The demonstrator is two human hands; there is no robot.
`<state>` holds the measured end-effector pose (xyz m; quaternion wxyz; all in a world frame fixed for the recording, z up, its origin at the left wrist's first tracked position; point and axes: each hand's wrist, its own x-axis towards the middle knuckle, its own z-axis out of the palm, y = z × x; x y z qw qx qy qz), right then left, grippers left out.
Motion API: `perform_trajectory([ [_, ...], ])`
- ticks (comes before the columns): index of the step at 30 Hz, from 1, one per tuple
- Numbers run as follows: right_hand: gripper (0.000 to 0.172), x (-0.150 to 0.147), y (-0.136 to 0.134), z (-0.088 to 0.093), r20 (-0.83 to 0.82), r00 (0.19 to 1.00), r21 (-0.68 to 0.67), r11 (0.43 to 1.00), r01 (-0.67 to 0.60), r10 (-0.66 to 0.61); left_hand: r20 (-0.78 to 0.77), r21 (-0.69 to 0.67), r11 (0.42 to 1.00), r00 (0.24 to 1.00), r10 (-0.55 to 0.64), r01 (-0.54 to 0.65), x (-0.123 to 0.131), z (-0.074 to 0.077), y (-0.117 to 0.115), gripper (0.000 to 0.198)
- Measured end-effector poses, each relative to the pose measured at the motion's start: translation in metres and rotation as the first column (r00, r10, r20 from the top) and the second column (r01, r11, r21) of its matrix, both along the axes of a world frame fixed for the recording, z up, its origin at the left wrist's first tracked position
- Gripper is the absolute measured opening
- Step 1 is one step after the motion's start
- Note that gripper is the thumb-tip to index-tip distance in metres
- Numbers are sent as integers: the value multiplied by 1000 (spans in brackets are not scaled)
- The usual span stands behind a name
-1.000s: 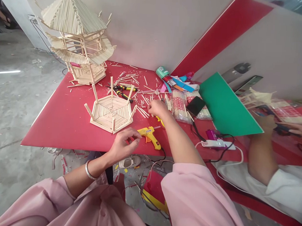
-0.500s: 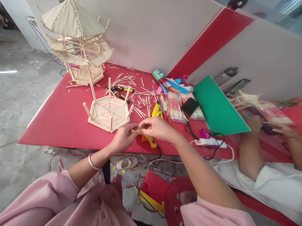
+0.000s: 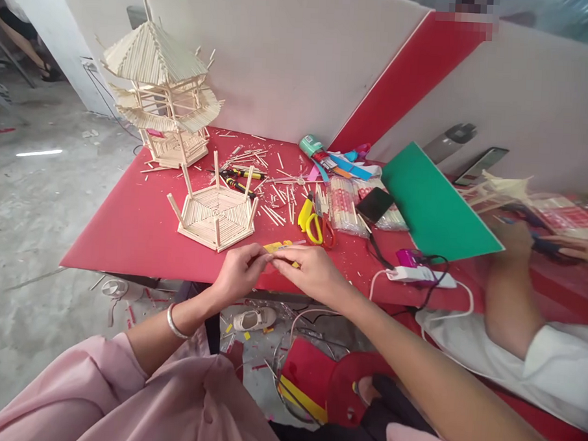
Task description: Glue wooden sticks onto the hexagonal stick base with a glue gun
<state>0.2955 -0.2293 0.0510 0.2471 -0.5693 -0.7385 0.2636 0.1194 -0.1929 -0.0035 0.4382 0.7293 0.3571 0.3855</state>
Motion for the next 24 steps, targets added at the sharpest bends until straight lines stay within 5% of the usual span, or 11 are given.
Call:
perform_trajectory([
  [4,21,5,-19,-4,144,988,106,994,33,-49,-42,309,951,999,-16,28,7,-9,-8,30],
  [7,21,8,-21,-8,197,980,118,993,-2,-21,-99,363,926,992,-72,103,5,-11,-6,26],
  [21,22,-9,-30,-15,152,986,70,995,64,-75,12,63,984,986,-169,168,-17,-9,-11,18],
  [24,20,-15,-30,-15,95,991,37,995,92,-95,81,-169,967,981,-177,189,-21,-9,-10,16],
])
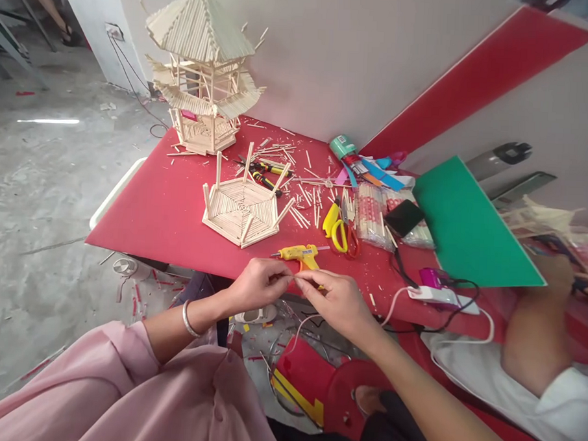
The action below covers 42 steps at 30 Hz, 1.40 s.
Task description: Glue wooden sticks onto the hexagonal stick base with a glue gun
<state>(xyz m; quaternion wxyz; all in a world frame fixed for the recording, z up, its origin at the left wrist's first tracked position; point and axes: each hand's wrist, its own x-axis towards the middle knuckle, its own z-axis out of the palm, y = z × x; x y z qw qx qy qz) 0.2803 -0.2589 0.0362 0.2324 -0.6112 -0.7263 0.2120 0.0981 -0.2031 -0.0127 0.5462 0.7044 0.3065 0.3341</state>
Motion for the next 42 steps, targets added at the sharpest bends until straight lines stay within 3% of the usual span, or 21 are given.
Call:
perform_trajectory([
  [2,20,-4,0,0,3,1000,2,1000,-24,24,53,-305,949,997,-60,74,-4,-1,1,18],
  [5,21,-11,0,2,78,990,87,989,-122,115,201,-662,721,975,-91,204,-12,-3,5,24],
  [9,25,-16,2,4,270,926,215,921,-325,264,286,-847,454,957,-50,277,-23,-3,13,20],
  [11,26,-19,3,4,323,897,240,891,-385,300,295,-872,398,955,-39,286,-26,-3,15,19],
  [13,25,-21,5,2,300,913,257,898,-357,277,308,-860,423,951,-13,284,-28,-5,15,21],
  [16,20,-25,7,0,181,964,225,946,-231,192,323,-807,528,946,23,263,-30,-8,14,28],
  [20,18,-31,9,1,35,989,76,987,-143,141,263,-719,665,965,-7,200,-35,-9,12,29],
  [26,18,-38,11,4,-48,998,-109,993,-49,44,131,-618,777,990,-46,118,-41,-4,11,19],
  [37,16,-39,11,-3,-93,995,-189,982,6,-24,21,-503,862,998,-57,60,-39,-14,8,22],
  [42,15,-39,9,-8,-102,993,-184,982,42,-61,-38,-437,899,999,0,-16,-37,-13,5,20],
])
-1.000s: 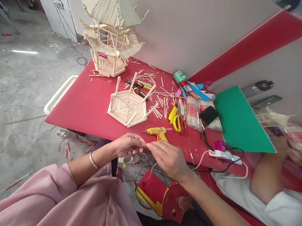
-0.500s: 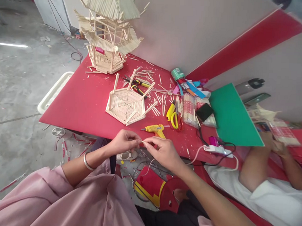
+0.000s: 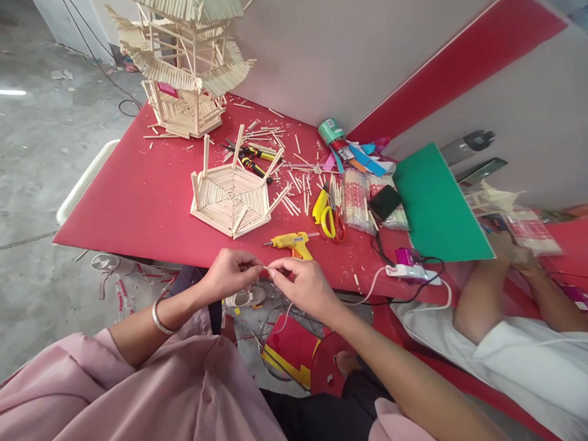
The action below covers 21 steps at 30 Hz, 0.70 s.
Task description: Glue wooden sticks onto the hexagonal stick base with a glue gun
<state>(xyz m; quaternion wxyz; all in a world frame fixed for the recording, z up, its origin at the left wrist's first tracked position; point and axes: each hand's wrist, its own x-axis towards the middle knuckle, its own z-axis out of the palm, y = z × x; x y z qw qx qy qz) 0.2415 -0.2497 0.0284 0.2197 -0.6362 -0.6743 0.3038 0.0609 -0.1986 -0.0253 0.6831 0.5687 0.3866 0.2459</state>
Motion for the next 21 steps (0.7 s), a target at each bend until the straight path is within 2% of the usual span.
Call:
perform_trajectory([
  [7,16,2,0,-1,-40,999,-8,1000,-12,11,46,-69,996,997,-57,60,-2,5,4,22],
  [13,15,5,2,-4,-60,998,-22,1000,-7,5,46,18,994,993,-105,104,-3,7,8,22],
  [21,21,11,5,4,56,996,-27,997,-68,70,-9,143,978,988,-153,153,3,15,16,21],
])
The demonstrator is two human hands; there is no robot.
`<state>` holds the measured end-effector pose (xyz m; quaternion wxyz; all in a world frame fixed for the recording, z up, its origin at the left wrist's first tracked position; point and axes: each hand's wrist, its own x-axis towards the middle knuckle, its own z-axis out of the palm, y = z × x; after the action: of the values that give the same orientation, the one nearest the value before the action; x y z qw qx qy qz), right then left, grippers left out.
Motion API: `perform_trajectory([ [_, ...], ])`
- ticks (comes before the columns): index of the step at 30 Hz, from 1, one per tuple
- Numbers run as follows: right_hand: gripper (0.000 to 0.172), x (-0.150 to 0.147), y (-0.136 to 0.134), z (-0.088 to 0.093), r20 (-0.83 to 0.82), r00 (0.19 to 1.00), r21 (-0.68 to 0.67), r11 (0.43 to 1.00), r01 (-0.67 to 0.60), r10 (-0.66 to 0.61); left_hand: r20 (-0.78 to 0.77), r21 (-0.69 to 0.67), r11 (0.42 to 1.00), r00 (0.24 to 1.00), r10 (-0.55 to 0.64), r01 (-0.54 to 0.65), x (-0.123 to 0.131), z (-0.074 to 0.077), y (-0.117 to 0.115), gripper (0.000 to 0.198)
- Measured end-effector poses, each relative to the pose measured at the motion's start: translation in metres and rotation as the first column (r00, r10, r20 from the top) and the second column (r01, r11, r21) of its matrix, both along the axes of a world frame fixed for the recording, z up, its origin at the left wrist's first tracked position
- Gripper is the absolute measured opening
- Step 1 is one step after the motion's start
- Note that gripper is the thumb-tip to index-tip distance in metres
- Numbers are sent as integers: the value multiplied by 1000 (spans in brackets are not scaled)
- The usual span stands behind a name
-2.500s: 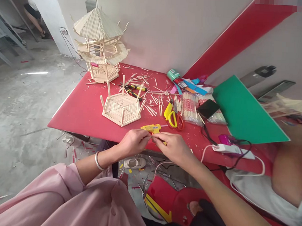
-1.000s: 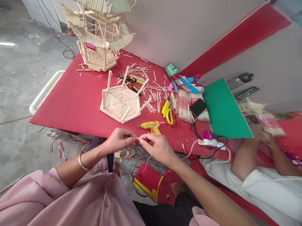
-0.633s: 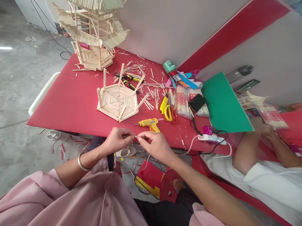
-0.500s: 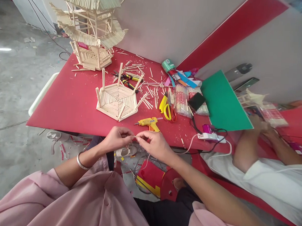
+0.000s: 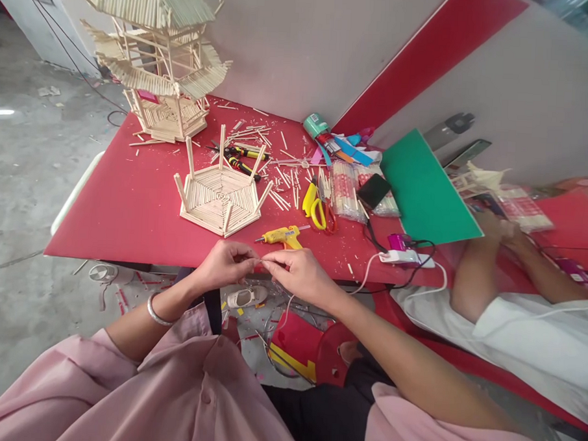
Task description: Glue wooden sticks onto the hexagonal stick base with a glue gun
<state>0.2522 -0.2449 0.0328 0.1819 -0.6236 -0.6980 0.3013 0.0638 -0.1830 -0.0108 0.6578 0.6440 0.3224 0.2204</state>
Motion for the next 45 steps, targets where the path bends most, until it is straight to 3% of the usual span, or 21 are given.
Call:
perform_trajectory([
  [12,18,5,3,-5,54,999,81,997,-10,6,3,202,979,999,42,-42,8,-2,0,17],
  [19,19,4,7,-6,238,971,215,974,-75,23,-21,250,962,992,124,-115,19,2,2,16],
  [24,19,12,18,-4,396,899,363,931,35,-188,-78,138,937,940,332,-320,53,18,15,13],
  [26,20,22,24,-3,408,878,430,901,58,-251,-45,31,935,934,353,-352,73,25,23,13],
  [29,24,40,30,-2,436,855,520,854,14,-280,12,-133,915,922,387,-382,101,30,33,15],
  [32,29,55,35,-3,457,837,576,817,-22,-299,21,-177,899,912,410,-400,121,26,42,19],
  [33,30,58,36,-3,433,843,588,809,4,-319,9,-123,904,910,414,-410,126,24,46,19],
  [35,28,64,41,-4,318,879,587,802,111,-355,1,155,887,898,441,-436,133,17,56,18],
  [37,26,70,46,-6,138,913,527,809,261,-385,-40,471,787,882,470,-398,137,10,67,22],
  [39,25,75,51,-9,-54,915,408,827,386,-401,-119,621,725,879,462,-297,140,5,77,24],
  [41,26,79,54,-13,-204,884,279,841,464,-420,-153,667,701,874,461,-252,142,3,81,22],
  [43,25,82,54,-16,-274,863,211,849,485,-425,-118,637,714,879,461,-290,142,5,79,18],
  [45,22,83,50,-18,-244,881,255,850,462,-405,-71,479,810,905,419,-337,139,10,71,15],
])
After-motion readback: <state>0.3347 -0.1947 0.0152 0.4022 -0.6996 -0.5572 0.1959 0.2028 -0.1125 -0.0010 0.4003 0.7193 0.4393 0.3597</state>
